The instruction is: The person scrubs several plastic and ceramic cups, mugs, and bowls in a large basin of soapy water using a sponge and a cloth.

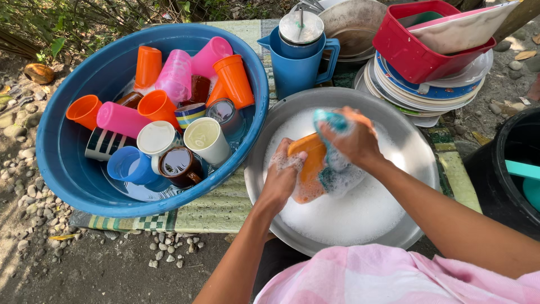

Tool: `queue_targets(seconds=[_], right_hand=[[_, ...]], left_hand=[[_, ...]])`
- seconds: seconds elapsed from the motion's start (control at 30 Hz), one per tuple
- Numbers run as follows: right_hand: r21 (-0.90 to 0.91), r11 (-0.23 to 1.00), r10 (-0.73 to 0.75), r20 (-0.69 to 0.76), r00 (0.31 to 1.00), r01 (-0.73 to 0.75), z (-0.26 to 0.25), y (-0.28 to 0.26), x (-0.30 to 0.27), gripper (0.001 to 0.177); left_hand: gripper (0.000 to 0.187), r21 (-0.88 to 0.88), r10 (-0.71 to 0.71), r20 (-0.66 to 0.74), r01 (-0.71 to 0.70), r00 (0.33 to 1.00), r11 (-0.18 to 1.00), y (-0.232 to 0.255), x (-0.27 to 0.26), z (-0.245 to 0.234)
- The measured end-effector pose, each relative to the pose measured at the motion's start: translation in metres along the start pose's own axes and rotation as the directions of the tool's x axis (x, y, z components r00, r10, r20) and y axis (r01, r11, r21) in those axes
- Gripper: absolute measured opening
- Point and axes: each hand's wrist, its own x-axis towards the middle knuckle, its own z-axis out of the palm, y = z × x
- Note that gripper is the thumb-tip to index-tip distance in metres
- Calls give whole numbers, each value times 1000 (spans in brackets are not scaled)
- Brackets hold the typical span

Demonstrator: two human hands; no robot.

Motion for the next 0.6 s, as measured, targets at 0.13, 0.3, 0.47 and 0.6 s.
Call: queue_targets(seconds=[0.13, 0.3, 0.47, 0.6], right_hand=[[244, 896, 358, 94, 929, -370, -14, -13, 6, 77], [313, 908, 334, -133, 933, -280, -10, -6, 4, 52], [258, 966, 33, -161, 986, 10, -6, -13, -6, 41], [228, 960, -65, -380, 923, 161, -1, -4, -10, 42]], left_hand=[[21, -169, 70, -35, -74, 997, 983, -27, -7, 0], [23, -457, -135, 194, 211, 972, 864, -17, -19, -9], [49, 62, -66, 368, 46, 927, 997, 0, 19, -3], [52, -80, 143, 292, -125, 946, 989, -35, 39, 26]])
